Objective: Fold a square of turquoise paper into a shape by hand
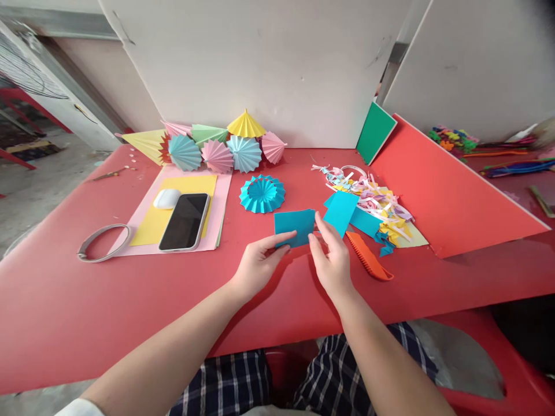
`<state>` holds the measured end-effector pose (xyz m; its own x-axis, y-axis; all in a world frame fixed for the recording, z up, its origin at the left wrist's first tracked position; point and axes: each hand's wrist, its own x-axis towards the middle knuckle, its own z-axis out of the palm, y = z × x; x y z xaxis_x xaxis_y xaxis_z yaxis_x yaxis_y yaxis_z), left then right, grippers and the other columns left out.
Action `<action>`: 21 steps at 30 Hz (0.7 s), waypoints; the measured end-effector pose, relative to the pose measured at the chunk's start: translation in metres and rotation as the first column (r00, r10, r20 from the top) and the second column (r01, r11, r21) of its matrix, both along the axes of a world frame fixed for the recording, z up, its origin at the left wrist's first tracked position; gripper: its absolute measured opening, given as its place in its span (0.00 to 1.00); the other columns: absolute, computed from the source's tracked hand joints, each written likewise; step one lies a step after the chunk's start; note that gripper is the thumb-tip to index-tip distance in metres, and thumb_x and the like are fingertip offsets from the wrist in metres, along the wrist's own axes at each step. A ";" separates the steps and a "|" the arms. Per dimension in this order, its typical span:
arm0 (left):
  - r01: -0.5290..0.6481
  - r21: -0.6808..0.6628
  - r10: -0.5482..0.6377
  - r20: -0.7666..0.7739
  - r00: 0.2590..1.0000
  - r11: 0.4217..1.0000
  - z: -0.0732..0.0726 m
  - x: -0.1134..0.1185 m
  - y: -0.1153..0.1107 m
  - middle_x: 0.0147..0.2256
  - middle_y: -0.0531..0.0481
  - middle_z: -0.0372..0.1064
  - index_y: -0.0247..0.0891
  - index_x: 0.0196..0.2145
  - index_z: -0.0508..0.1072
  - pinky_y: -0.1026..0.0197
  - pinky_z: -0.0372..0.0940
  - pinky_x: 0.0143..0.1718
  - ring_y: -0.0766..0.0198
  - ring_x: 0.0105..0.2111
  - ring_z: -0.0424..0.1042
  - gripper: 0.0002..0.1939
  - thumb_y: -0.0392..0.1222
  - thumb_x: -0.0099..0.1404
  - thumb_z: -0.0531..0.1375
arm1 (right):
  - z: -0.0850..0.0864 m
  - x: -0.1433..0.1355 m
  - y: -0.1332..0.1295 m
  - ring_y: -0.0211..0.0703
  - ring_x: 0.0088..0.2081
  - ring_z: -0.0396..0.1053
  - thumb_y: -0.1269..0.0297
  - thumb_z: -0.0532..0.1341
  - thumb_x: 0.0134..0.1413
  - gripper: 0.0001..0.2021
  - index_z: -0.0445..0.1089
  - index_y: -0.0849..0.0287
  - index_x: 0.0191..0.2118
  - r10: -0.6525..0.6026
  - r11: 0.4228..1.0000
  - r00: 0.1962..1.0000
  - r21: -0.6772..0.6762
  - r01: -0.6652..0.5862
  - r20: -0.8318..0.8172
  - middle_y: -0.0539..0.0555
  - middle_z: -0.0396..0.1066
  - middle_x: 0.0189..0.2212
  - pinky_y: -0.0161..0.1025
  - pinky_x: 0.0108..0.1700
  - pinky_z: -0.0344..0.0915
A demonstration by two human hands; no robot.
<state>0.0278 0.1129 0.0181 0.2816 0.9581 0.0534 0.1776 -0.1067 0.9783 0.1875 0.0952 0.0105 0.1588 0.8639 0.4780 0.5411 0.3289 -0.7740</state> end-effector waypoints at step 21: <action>0.080 0.137 -0.070 -0.075 0.995 0.987 0.001 -0.003 -0.001 0.50 0.50 0.69 0.43 0.54 0.66 0.55 0.66 0.49 0.55 0.47 0.70 0.29 0.46 0.55 0.64 | 0.003 0.002 0.009 0.35 0.22 0.59 0.52 0.59 0.51 0.14 0.62 0.57 0.25 0.032 0.921 0.761 -0.277 -0.275 -0.649 0.45 0.60 0.18 0.34 0.25 0.60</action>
<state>0.0252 0.1122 0.0191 0.3604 0.9186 0.1625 0.2313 -0.2567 0.9384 0.1895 0.1039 0.0137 0.1645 0.9864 -0.0033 -0.1342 0.0190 -0.9908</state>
